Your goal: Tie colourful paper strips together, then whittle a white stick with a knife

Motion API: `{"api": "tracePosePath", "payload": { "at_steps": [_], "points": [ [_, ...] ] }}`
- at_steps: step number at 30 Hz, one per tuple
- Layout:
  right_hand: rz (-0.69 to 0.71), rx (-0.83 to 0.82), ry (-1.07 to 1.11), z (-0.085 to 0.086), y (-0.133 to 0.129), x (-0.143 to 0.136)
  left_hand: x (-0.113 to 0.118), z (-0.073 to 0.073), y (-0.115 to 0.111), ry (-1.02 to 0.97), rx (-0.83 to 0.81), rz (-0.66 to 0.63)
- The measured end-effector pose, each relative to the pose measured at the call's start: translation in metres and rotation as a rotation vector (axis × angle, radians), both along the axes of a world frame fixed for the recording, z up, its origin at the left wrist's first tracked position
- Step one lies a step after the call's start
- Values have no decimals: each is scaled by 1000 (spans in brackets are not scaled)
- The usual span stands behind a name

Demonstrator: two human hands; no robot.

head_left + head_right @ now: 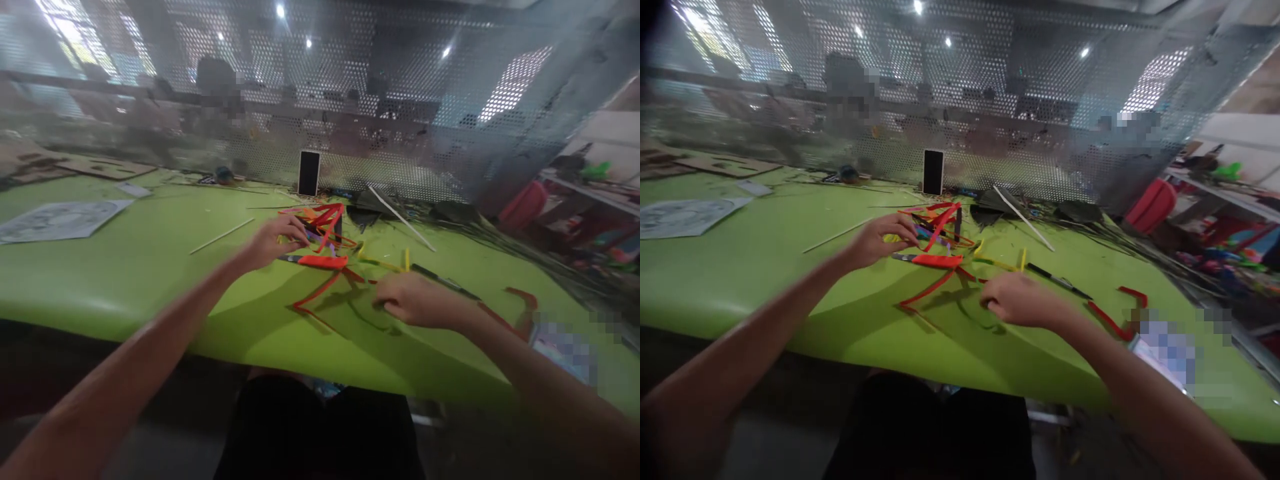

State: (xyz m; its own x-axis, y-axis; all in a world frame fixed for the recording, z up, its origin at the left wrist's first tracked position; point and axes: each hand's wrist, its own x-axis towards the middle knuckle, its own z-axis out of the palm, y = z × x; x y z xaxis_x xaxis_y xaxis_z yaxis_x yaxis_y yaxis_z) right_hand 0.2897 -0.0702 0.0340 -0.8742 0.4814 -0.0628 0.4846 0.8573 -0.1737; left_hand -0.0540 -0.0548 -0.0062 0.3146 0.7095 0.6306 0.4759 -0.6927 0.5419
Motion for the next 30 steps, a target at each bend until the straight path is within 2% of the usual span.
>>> {"api": "tracePosePath", "payload": {
  "at_steps": [3,7,9,13,18,22,26,30],
  "points": [
    [12,-119,91,15,0,6,28,16,-2,114,-8,-128],
    [-168,-157,503,29,4,15,60,32,5,267,-43,-294],
    [-231,-107,575,30,4,20,73,36,11,331,-45,-365],
    [-230,58,305,25,5,30,89,35,22,411,-65,-442],
    [-268,35,41,13,8,47,88,23,24,398,-129,-458],
    [-218,-78,-21,10,8,51,84,14,23,396,-120,-429],
    [-159,-211,-1,16,8,49,85,8,26,415,-62,-372],
    [-190,-240,21,18,16,52,84,6,28,441,-31,-320]
  ]
}}
